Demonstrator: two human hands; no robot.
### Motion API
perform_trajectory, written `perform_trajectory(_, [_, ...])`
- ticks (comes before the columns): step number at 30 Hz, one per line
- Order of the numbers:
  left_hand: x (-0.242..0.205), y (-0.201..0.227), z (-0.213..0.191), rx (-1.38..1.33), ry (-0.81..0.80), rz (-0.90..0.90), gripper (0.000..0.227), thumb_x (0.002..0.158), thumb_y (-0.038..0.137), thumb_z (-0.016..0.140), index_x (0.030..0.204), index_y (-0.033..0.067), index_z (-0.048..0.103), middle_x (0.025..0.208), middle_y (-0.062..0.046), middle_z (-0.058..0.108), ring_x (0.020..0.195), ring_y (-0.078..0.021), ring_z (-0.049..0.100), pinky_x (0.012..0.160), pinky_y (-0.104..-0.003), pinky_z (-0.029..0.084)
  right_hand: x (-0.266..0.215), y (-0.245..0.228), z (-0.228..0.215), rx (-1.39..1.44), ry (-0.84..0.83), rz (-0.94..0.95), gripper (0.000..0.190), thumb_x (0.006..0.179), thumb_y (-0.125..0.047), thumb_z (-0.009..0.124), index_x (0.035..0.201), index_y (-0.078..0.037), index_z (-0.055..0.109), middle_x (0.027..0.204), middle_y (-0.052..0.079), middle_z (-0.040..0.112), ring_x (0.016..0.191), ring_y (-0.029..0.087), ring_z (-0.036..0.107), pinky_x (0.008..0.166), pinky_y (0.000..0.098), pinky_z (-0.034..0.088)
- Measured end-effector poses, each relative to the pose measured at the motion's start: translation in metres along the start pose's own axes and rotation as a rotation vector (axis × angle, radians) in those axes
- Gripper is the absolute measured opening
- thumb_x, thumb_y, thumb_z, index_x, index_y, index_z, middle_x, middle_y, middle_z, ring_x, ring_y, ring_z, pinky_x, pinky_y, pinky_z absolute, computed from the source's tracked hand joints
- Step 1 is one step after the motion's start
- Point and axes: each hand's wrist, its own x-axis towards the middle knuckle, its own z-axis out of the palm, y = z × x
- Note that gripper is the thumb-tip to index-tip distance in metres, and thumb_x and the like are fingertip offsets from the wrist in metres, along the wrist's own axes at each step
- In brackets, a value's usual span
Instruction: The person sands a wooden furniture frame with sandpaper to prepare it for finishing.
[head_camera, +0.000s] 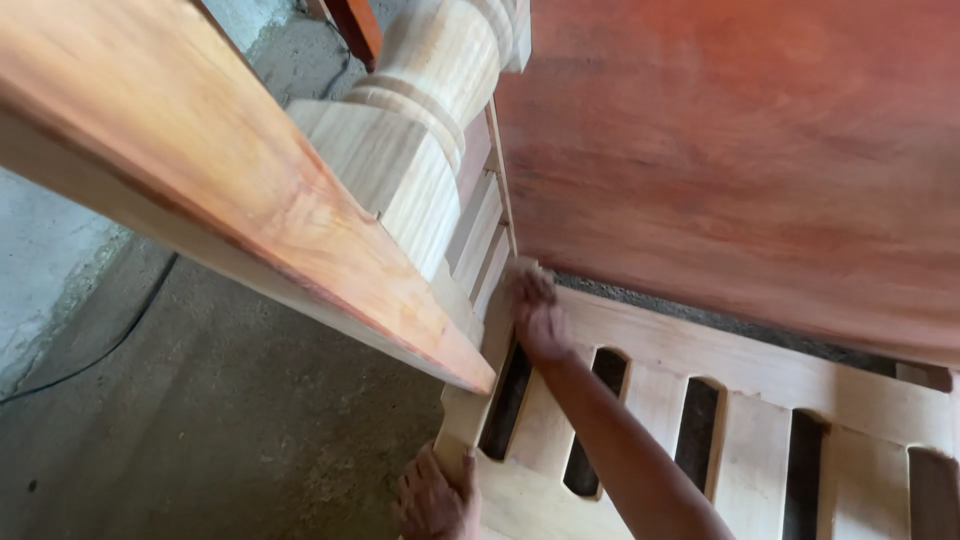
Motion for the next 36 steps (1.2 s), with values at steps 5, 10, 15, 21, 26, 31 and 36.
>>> perform_trajectory(5, [-0.003,0.004,-0.010,-0.058,-0.060,0.018,0.069,0.090,0.070,0.047,0.135,0.0188,0.055,0.123,-0.010,0.064,0.116,-0.0328,0.063,0.098,-0.055,0.049,0.026,0.005,-0.031,0.116,-0.002,0.025,0.033,0.086,0.003,0.055,0.117,0.001,0.067,0.135,0.021,0.064,0.131,0.036,0.057,0.114,0.0442,0.047])
perform_trajectory(10, [-0.004,0.007,-0.012,-0.019,-0.107,0.013,0.072,0.091,0.072,0.045,0.135,0.0151,0.054,0.125,-0.013,0.062,0.119,-0.0345,0.061,0.099,-0.055,0.048,0.010,0.026,-0.050,0.210,-0.046,-0.208,0.034,0.084,0.004,0.058,0.116,-0.001,0.070,0.131,0.018,0.066,0.125,0.033,0.061,0.104,0.0410,0.055])
perform_trajectory(15, [0.001,0.004,-0.001,-0.010,-0.109,-0.010,0.073,0.092,0.072,0.043,0.137,0.0148,0.053,0.124,-0.012,0.063,0.119,-0.0329,0.061,0.100,-0.053,0.049,0.008,0.036,-0.037,0.147,-0.011,-0.233,0.034,0.086,0.000,0.058,0.119,-0.002,0.069,0.132,0.018,0.067,0.119,0.032,0.063,0.099,0.0410,0.055])
perform_trajectory(21, [-0.002,0.013,-0.023,-0.012,-0.058,-0.010,0.072,0.091,0.070,0.044,0.135,0.0147,0.054,0.125,-0.011,0.063,0.119,-0.0327,0.061,0.098,-0.053,0.049,0.019,0.042,-0.010,0.103,0.012,-0.293,0.036,0.089,-0.005,0.059,0.123,-0.003,0.069,0.132,0.017,0.069,0.113,0.031,0.065,0.092,0.0411,0.055])
perform_trajectory(26, [-0.001,0.016,-0.025,0.033,-0.187,-0.049,0.070,0.091,0.069,0.044,0.137,0.0170,0.052,0.125,-0.009,0.062,0.121,-0.0288,0.060,0.101,-0.052,0.047,0.033,0.057,-0.007,0.022,0.029,-0.362,0.037,0.091,-0.008,0.060,0.126,-0.004,0.069,0.133,0.017,0.069,0.107,0.030,0.066,0.087,0.0411,0.055])
perform_trajectory(31, [-0.003,0.009,-0.016,-0.028,-0.066,0.019,0.070,0.093,0.069,0.043,0.130,0.0111,0.056,0.121,-0.012,0.064,0.113,-0.0325,0.062,0.096,-0.053,0.049,0.012,0.047,-0.004,-0.047,0.030,-0.398,0.038,0.093,-0.012,0.060,0.129,-0.005,0.069,0.133,0.017,0.070,0.102,0.029,0.067,0.081,0.0412,0.055])
perform_trajectory(36, [-0.015,0.012,-0.025,-0.010,-0.065,0.043,0.073,0.094,0.071,0.043,0.133,0.0098,0.055,0.119,-0.013,0.064,0.112,-0.0320,0.063,0.093,-0.052,0.050,-0.025,-0.003,-0.041,0.121,0.040,-0.361,0.036,0.088,-0.006,0.059,0.123,-0.008,0.069,0.130,0.014,0.072,0.119,0.028,0.069,0.099,0.0408,0.055])
